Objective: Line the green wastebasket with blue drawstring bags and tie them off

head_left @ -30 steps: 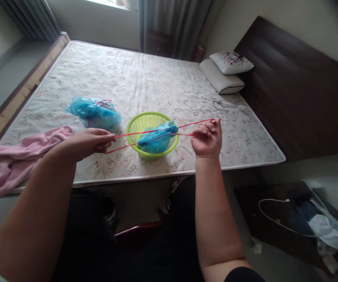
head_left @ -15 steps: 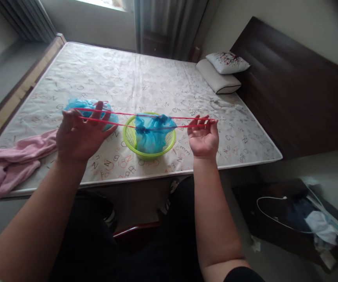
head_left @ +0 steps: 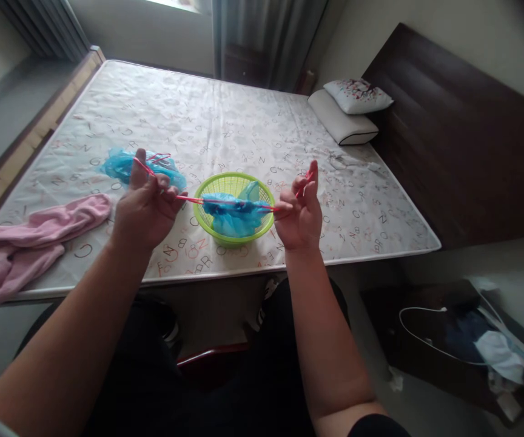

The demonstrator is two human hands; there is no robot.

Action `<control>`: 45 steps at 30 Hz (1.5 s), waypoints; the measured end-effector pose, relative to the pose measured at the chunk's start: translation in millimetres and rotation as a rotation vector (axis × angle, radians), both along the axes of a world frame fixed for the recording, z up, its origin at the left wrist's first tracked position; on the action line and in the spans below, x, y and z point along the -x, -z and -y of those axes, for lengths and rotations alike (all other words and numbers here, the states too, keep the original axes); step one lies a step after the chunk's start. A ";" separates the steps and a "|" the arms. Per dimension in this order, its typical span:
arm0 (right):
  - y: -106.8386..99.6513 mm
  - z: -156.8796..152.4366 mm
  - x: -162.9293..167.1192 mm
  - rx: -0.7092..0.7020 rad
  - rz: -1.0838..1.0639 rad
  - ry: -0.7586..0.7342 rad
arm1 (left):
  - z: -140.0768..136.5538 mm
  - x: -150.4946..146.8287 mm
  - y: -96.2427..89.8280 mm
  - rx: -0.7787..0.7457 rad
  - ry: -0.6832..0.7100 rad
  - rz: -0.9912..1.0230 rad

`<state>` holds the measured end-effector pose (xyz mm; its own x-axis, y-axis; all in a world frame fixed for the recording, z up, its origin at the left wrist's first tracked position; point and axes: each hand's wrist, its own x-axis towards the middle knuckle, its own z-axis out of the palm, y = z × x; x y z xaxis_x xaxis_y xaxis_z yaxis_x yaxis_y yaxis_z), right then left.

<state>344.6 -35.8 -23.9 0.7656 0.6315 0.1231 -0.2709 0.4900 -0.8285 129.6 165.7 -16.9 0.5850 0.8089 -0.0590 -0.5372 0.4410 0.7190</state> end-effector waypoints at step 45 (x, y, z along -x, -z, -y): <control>18.0 -26.0 33.3 0.429 0.270 0.000 | 87.1 -28.8 30.6 -0.477 0.584 -0.557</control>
<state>311.2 -9.7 -41.9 0.7424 0.6684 0.0464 -0.0193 0.0906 -0.9957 158.4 78.6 -47.5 0.8933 0.4070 -0.1907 0.1524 0.1249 0.9804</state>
